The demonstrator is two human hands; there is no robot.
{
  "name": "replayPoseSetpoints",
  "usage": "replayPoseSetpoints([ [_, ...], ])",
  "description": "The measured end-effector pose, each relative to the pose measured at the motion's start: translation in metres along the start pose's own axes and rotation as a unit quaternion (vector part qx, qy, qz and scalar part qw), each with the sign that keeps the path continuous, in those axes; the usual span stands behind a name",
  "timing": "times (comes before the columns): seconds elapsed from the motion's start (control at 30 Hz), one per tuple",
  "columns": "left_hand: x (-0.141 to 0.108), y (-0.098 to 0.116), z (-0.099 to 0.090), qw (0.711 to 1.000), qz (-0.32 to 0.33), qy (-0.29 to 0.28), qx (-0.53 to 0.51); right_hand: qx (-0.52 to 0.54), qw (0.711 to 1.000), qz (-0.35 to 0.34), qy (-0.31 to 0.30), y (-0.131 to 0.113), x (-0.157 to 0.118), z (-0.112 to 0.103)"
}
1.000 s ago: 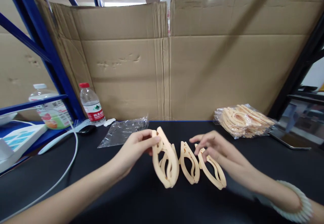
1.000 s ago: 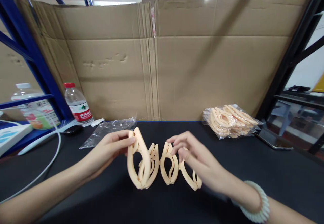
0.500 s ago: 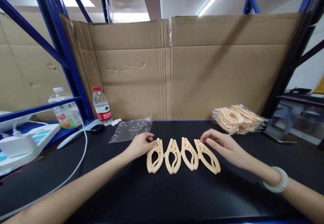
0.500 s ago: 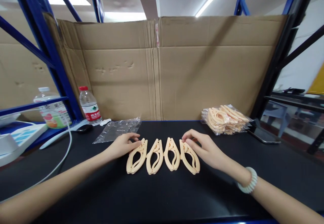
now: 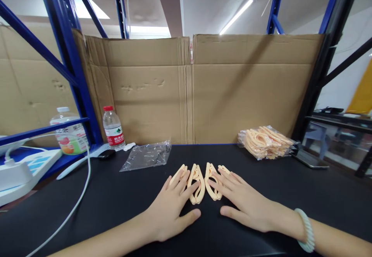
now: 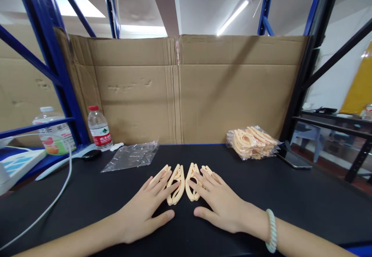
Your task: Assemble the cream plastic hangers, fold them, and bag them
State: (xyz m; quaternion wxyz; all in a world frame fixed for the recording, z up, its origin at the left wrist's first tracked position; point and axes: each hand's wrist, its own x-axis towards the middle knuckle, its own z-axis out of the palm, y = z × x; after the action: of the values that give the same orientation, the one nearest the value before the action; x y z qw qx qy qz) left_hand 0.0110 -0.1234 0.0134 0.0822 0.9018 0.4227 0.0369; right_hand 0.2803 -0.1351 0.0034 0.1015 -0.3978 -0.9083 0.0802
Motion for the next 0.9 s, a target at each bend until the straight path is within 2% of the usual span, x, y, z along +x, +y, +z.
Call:
replayPoseSetpoints([
  [0.2,0.029,0.001,0.003,0.998,-0.052,0.014,0.026,-0.016,0.999,0.048,0.005,0.013,0.015,0.003],
  [0.47,0.089,-0.016,0.004,0.997,-0.054,0.053,-0.001,-0.062,0.993,0.096,0.036,0.054,0.050,0.002],
  [0.57,0.104,-0.023,0.002,0.995,-0.063,0.073,-0.004,-0.070,0.991,0.101,0.048,0.070,0.061,0.001],
  [0.67,0.101,-0.030,0.001,0.994,-0.076,0.084,0.001,-0.071,0.990,0.106,0.064,0.078,0.065,0.001],
  [0.77,0.087,-0.035,0.000,0.994,-0.084,0.070,0.005,-0.072,0.989,0.108,0.072,0.080,0.064,0.001],
  [0.9,0.076,-0.035,0.000,0.992,-0.105,0.068,0.013,-0.077,0.989,0.102,0.068,0.080,0.064,0.002],
])
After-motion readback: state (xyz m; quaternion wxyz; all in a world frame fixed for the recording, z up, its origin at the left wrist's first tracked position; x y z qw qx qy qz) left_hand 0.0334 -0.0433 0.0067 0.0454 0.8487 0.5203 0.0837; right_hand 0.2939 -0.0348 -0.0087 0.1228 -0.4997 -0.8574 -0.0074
